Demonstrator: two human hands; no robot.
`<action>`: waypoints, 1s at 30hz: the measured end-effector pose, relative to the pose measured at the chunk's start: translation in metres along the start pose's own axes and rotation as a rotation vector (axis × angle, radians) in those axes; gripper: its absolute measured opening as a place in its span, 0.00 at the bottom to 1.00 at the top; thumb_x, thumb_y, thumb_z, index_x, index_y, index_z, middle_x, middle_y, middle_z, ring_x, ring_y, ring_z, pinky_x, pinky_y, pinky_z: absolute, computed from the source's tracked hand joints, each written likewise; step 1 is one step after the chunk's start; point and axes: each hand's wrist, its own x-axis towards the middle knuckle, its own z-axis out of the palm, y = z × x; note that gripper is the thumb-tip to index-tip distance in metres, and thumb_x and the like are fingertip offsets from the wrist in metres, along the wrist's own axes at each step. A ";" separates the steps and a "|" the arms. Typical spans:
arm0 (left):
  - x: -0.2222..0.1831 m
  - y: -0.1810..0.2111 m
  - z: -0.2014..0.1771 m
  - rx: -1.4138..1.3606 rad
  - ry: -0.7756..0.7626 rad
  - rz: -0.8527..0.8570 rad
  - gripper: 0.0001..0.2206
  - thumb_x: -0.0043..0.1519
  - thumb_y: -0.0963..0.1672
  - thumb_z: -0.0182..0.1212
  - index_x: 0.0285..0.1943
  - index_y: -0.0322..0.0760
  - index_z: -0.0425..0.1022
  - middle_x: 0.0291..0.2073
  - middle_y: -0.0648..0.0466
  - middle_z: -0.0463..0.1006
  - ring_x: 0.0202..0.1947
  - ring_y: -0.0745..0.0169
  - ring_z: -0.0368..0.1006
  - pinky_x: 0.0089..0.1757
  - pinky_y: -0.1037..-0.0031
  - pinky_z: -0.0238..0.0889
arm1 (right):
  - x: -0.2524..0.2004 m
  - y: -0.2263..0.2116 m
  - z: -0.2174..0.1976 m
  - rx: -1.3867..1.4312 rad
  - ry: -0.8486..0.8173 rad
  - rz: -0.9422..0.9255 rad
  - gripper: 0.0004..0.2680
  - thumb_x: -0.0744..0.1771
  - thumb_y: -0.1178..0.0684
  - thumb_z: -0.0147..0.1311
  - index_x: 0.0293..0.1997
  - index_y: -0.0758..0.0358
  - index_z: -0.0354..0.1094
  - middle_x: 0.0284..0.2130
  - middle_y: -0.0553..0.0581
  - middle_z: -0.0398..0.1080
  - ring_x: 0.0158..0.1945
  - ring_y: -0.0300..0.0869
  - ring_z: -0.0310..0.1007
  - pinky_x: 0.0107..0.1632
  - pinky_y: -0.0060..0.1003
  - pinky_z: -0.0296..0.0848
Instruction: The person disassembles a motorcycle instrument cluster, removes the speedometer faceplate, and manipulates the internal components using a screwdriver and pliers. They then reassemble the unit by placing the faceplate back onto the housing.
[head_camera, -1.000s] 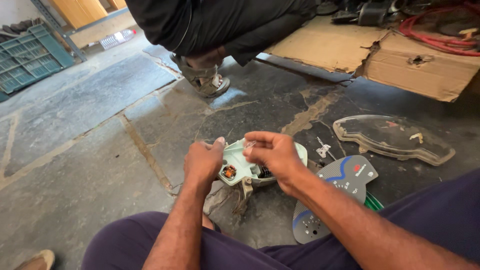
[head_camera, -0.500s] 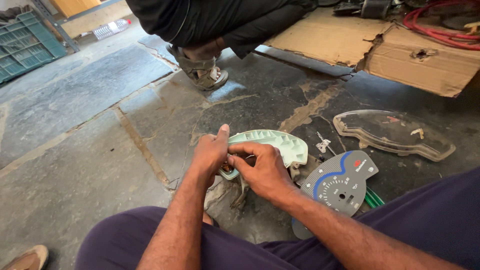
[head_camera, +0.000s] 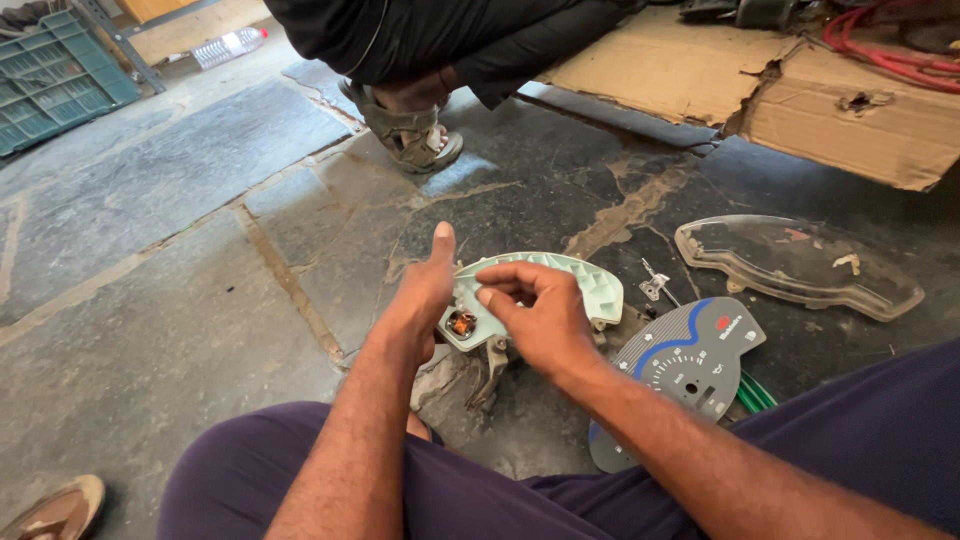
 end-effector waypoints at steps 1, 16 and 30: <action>-0.001 0.001 0.000 -0.024 -0.010 -0.012 0.43 0.63 0.64 0.41 0.74 0.24 0.57 0.67 0.37 0.66 0.63 0.44 0.67 0.55 0.53 0.63 | 0.002 0.002 -0.001 0.045 0.005 0.056 0.09 0.64 0.60 0.62 0.47 0.65 0.78 0.35 0.52 0.81 0.37 0.34 0.78 0.42 0.30 0.77; 0.000 0.004 -0.003 -0.140 -0.062 -0.051 0.44 0.62 0.64 0.39 0.74 0.24 0.57 0.63 0.37 0.73 0.56 0.45 0.76 0.48 0.53 0.71 | 0.013 -0.012 -0.004 0.098 -0.073 0.190 0.10 0.63 0.62 0.60 0.48 0.69 0.76 0.31 0.54 0.80 0.34 0.34 0.78 0.40 0.29 0.74; -0.005 0.007 -0.006 0.036 -0.010 -0.086 0.43 0.62 0.65 0.36 0.75 0.32 0.59 0.61 0.41 0.75 0.48 0.54 0.71 0.36 0.59 0.64 | 0.012 -0.008 0.008 -0.011 -0.122 0.265 0.07 0.62 0.62 0.62 0.42 0.69 0.77 0.31 0.54 0.80 0.34 0.35 0.79 0.40 0.31 0.77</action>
